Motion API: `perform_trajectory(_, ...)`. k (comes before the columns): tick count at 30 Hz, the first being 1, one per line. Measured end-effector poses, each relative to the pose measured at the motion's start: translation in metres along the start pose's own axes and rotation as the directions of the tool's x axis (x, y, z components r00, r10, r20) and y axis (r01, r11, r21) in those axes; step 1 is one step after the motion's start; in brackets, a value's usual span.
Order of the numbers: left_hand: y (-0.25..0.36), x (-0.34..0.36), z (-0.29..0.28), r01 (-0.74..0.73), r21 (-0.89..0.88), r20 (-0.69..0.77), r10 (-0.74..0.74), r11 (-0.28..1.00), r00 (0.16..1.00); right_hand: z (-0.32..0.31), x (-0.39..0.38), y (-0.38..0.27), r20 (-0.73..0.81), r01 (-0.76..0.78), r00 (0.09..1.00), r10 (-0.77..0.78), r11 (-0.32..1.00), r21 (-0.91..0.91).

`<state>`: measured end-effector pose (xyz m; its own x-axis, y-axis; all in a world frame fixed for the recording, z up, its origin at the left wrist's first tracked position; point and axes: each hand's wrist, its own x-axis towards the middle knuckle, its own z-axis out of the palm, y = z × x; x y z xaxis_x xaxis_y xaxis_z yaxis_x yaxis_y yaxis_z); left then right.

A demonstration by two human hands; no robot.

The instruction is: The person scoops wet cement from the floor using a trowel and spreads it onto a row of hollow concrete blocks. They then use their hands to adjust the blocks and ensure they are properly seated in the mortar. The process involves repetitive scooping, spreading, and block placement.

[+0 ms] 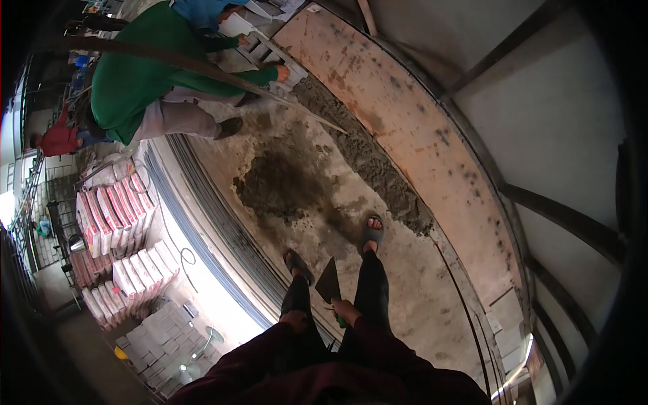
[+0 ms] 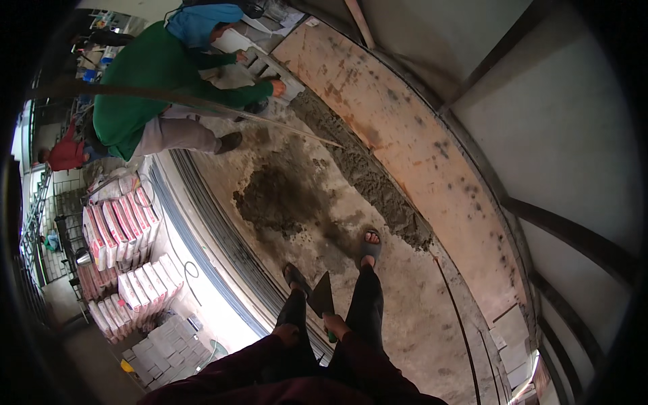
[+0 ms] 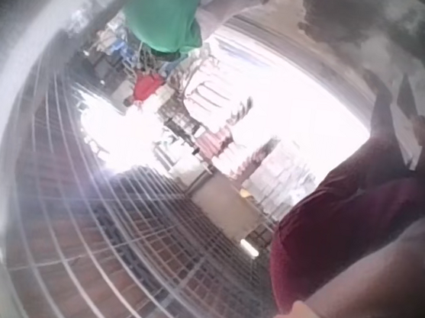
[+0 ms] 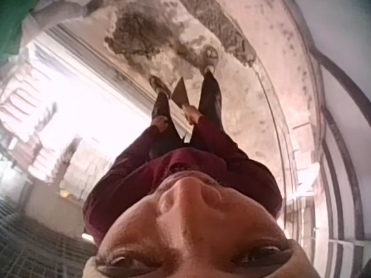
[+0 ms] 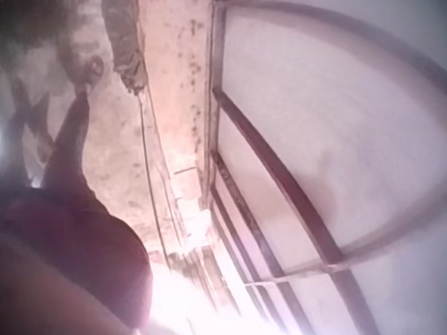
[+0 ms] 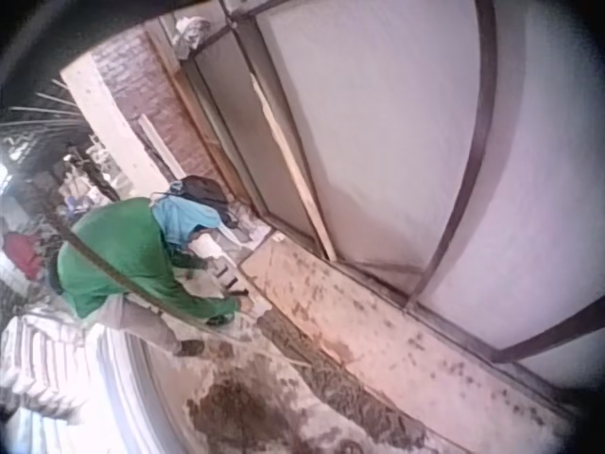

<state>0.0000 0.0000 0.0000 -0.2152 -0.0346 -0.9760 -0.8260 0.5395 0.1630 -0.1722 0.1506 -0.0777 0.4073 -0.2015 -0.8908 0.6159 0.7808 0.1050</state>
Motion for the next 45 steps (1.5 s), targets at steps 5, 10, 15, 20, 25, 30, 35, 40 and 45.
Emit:
perform_trajectory(5, 0.012, 0.002, 0.0, 0.008, 0.037, 0.029, -0.009, 0.999, 1.0, -0.004, 0.003, 0.003, -0.036, -0.047, 0.998, 0.047, 0.999, -0.008)
perform_trajectory(10, 0.017, 0.004, -0.003, 0.058, 0.031, 0.065, -0.06, 0.998, 0.996, -0.004, 0.007, 0.011, -0.034, -0.032, 0.999, 0.035, 0.996, 0.079)
perform_trajectory(15, 0.038, 0.0, -0.023, 0.106, 0.028, 0.11, -0.109, 0.994, 0.988, -0.012, 0.004, 0.009, 0.023, -0.074, 0.997, 0.072, 0.994, 0.085)
perform_trajectory(20, 0.031, 0.004, -0.017, 0.066, 0.03, 0.076, -0.068, 0.997, 0.995, -0.012, 0.003, 0.006, 0.038, -0.094, 0.995, 0.091, 0.993, 0.07)
perform_trajectory(25, 0.04, -0.001, -0.029, 0.074, 0.055, 0.118, -0.081, 0.996, 0.99, -0.01, -0.001, 0.004, 0.029, -0.081, 0.996, 0.079, 0.993, 0.084)
perform_trajectory(30, 0.044, 0.001, -0.033, 0.068, 0.05, 0.119, -0.074, 0.996, 0.99, -0.014, 0.024, 0.02, -0.01, -0.072, 0.997, 0.074, 0.99, 0.118)
perform_trajectory(35, 0.039, 0.003, -0.03, 0.05, 0.095, 0.141, -0.063, 0.994, 0.988, -0.01, 0.014, 0.007, 0.007, -0.069, 0.998, 0.069, 0.993, 0.091)
perform_trajectory(40, 0.038, 0.005, -0.031, 0.062, 0.117, 0.176, -0.082, 0.991, 0.981, -0.011, -0.004, -0.009, 0.029, -0.085, 0.996, 0.083, 0.994, 0.065)
perform_trajectory(45, 0.047, -0.001, -0.042, 0.071, 0.124, 0.181, -0.093, 0.99, 0.979, -0.014, 0.0, -0.013, 0.036, -0.116, 0.993, 0.114, 0.992, 0.049)
